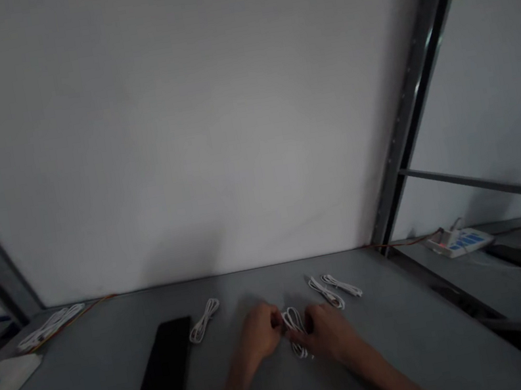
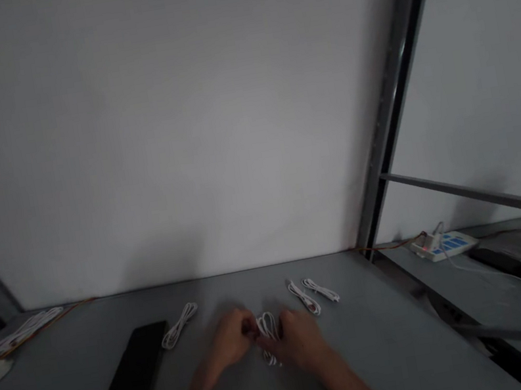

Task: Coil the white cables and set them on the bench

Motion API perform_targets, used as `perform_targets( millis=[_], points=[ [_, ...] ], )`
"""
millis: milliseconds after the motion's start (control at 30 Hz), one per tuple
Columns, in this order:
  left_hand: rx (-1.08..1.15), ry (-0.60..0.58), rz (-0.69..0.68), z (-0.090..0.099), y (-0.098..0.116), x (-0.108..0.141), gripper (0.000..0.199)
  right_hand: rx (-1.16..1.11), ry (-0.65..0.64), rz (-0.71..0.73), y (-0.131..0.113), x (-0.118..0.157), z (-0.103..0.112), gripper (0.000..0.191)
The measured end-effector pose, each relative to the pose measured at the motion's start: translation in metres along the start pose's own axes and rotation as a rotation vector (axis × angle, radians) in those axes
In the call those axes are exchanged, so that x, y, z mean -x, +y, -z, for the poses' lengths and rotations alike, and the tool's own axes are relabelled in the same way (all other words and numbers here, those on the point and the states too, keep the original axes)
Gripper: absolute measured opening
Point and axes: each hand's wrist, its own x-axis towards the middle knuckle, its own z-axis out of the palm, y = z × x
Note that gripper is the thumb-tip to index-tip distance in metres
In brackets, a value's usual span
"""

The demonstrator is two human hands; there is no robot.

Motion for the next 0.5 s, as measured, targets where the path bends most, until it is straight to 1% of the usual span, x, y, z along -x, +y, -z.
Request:
perform_targets(
  millis=[67,200,333,400,500],
  points=[
    [-0.045,-0.001,-0.009,-0.001,0.0,0.0,0.014,0.045,-0.007,0.018,-0.004,0.003,0.001,0.041],
    [-0.12,0.027,-0.001,-0.003,0.001,0.001,0.011,0.106,-0.012,0.03,-0.017,0.009,0.002,0.031],
    [-0.14,0.052,0.048,-0.004,0.001,-0.001,0.009,0.161,0.016,-0.001,-0.028,0.013,-0.006,0.025],
    [-0.138,0.063,0.057,-0.005,0.002,-0.002,0.009,0.201,0.032,-0.027,-0.029,0.011,-0.012,0.023],
    [-0.133,0.082,0.06,-0.005,0.002,-0.004,0.01,0.249,0.07,-0.05,-0.024,0.006,-0.02,0.027]
  ],
)
